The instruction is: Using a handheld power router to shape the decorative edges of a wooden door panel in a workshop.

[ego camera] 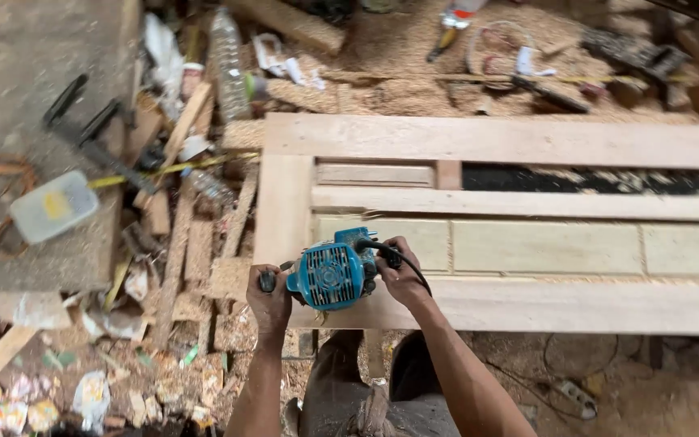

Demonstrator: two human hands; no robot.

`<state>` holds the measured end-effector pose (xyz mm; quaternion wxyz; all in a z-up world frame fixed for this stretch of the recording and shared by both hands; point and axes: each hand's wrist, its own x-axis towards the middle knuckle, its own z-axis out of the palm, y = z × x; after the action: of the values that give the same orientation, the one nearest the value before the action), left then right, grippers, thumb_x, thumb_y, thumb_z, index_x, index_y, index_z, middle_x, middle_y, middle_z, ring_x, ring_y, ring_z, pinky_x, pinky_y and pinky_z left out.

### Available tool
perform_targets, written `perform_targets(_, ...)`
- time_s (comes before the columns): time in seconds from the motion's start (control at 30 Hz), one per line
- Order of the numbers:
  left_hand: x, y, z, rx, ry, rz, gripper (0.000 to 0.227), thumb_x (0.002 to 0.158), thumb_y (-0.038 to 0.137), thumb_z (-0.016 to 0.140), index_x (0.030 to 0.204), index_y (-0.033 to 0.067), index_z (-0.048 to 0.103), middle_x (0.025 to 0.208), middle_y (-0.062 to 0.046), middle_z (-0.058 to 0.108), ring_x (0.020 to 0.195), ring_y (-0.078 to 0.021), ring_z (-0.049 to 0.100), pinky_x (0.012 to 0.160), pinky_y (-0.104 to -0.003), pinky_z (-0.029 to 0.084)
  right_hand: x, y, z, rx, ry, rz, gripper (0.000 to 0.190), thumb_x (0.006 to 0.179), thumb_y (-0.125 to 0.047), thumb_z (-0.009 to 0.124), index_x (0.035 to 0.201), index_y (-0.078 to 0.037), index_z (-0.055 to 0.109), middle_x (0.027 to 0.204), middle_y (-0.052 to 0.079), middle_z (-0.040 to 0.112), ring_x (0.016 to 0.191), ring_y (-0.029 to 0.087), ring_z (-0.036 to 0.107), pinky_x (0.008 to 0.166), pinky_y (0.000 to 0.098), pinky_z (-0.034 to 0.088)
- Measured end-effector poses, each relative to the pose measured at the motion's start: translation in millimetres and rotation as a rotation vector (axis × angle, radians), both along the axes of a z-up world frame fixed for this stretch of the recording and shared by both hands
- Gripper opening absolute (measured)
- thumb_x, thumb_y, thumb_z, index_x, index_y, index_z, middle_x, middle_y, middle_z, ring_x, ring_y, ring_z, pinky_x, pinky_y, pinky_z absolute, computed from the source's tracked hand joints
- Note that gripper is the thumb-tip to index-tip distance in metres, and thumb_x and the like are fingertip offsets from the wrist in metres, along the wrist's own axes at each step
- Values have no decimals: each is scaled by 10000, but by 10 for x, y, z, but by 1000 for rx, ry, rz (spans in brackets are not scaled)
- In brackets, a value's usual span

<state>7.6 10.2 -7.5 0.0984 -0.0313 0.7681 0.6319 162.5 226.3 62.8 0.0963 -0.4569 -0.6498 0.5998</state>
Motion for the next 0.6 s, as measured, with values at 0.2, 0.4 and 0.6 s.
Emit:
perform_targets(0.2, 531, 644, 947, 51, -72, -145, 150, 770, 29, 706, 860, 130, 640, 569, -89, 532, 495, -159, 531, 488, -286, 440, 632, 319, -26, 110, -18, -89, 169, 884, -130, 732, 1028, -123, 644, 832, 173, 693, 781, 307, 689, 680, 446, 557)
perform_targets(0.4, 908, 1091, 574, 7, -1, -343, 53, 784, 92, 595, 817, 111, 558, 633, -25, 510, 483, -137, 505, 427, -301, 429, 1339, 645, 188, 207, -19, -65, 191, 941, -254, 654, 991, -170, 489, 784, 36, 534, 738, 203, 513, 654, 360, 408)
perform_targets(0.6, 1423, 1672, 594, -7, 45, -428, 90, 791, 109, 626, 789, 125, 537, 614, 13, 474, 553, -103, 420, 491, -306, 384, 1968, 1053, 394, 158, -92, -149, 185, 928, -293, 611, 1041, -189, 508, 794, 59, 597, 749, 237, 567, 653, 387, 434)
